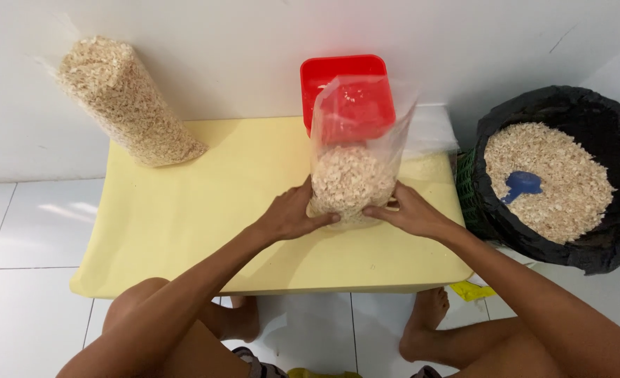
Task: The person scoops grains from a large black bag using a blue scoop and pours them into a clear plastic bag held open with the left hand. The person repeatedly fills the bag and occasionally adjusts its contents.
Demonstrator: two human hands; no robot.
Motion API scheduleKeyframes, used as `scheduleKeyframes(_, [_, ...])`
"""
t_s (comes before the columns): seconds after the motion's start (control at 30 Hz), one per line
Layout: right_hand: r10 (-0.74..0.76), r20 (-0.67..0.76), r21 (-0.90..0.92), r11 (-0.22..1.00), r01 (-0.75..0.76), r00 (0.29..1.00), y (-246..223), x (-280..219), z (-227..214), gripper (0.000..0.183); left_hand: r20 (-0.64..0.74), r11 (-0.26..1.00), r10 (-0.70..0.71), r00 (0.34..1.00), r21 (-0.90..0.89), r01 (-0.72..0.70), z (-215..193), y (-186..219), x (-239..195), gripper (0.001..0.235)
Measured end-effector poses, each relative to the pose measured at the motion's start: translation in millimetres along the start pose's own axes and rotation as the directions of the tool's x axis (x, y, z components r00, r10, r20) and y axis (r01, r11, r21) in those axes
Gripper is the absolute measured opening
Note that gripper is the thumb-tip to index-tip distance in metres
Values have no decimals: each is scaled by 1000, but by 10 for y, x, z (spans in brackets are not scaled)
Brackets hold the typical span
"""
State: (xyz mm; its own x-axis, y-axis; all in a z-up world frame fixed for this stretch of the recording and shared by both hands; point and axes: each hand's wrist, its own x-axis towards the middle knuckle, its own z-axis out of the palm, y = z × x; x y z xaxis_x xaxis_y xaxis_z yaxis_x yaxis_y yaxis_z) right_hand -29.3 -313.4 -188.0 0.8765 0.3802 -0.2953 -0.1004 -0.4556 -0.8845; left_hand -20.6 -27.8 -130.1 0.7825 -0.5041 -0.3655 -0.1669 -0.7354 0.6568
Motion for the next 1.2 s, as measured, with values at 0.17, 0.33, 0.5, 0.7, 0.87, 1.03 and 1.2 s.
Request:
scheduleKeyframes(0.17, [-61,-58,-5,998,61,996,-300,-123,-73,92,-73,1000,7,997,-7,-8,-182,124,-111,101])
scheduleKeyframes(0.33, [2,-26,-90,996,-5,1000,-405,-132,-94,112,-54,1000,-6,999,-5,6,-180,41,-116,119])
scheduleKeyframes(0.5, [30,25,-91,995,-27,999,-337,-124,-70,111,-76,999,-3,997,-54,-1,-1,-275,95,124])
scheduleKeyframes(0.7, [20,2,-85,996,-20,1000,-293,-133,-59,77,2,1000,-25,1000,-19,25,79,-296,119,95])
scheduleKeyframes(0.87, [21,-6,-115,993,-22,1000,-354,-182,-86,70,-4,999,-35,999,39,35,92,-353,141,73])
scheduleKeyframes(1.03, [-25,2,-92,995,25,1000,-309,-184,-76,69,-10,999,-19,1000,39,20,70,-303,97,71])
scheduleKeyframes(1.2, [-111,21,-178,977,113,994,-330,-124,-264,87,-23,997,-25,999,70,27,108,-362,148,70])
